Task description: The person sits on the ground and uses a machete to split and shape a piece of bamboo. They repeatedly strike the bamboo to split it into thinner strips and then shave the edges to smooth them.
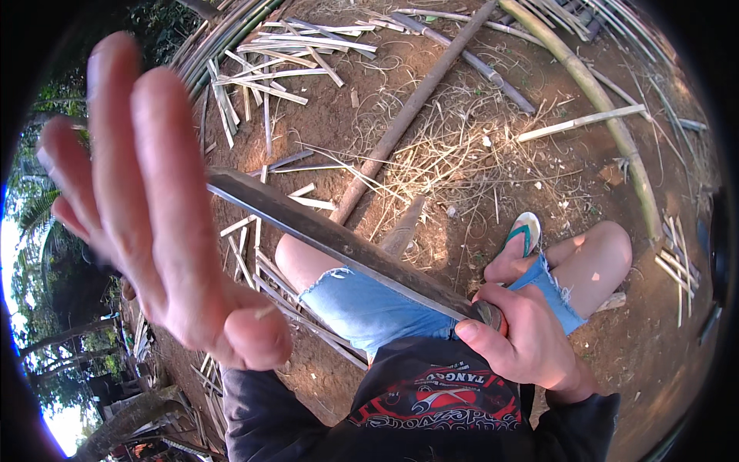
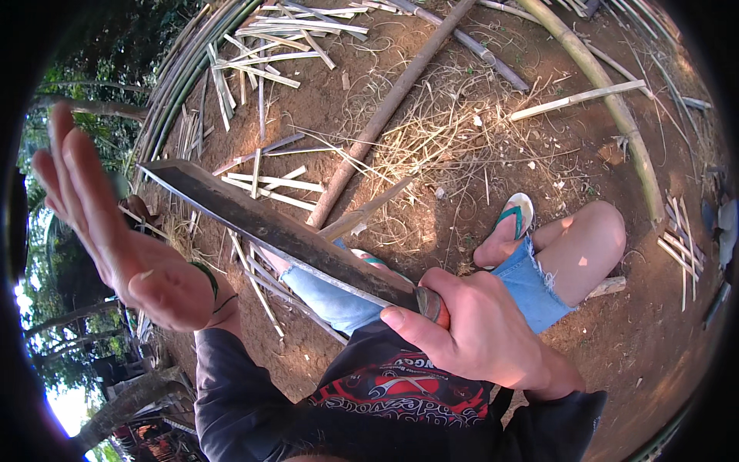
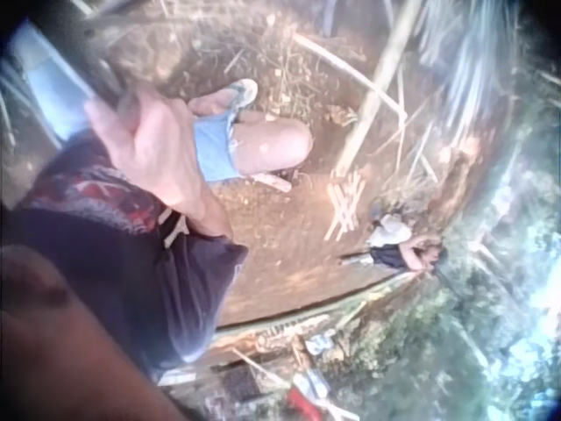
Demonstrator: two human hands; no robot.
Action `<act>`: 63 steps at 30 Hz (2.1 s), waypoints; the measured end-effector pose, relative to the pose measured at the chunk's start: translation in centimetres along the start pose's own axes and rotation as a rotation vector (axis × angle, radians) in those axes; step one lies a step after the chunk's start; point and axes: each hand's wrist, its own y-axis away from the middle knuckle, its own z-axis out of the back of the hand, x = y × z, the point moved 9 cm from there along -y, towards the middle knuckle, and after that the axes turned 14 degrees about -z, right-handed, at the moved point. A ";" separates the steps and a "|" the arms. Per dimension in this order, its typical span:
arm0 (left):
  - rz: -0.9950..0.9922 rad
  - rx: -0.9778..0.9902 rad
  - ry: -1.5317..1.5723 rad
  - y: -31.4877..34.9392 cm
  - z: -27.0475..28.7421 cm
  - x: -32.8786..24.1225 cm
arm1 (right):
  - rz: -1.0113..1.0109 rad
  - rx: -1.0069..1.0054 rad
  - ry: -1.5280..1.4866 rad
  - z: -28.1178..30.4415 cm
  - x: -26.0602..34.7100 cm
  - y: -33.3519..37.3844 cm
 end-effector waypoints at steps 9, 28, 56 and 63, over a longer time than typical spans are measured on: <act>-0.090 -0.101 0.312 1.5 -0.5 -1.6 | -0.265 0.045 0.075 -1.2 -5.1 -1.2; 0.035 0.057 0.804 8.8 -0.6 -6.8 | -0.246 0.199 -0.086 -3.4 -6.7 -2.9; 0.109 0.026 0.714 9.4 0.0 -6.5 | -0.431 0.002 0.136 -6.8 -21.1 -10.3; 0.161 -0.020 0.687 10.6 -0.1 -5.3 | -0.102 0.124 -0.052 -6.4 -9.4 -7.6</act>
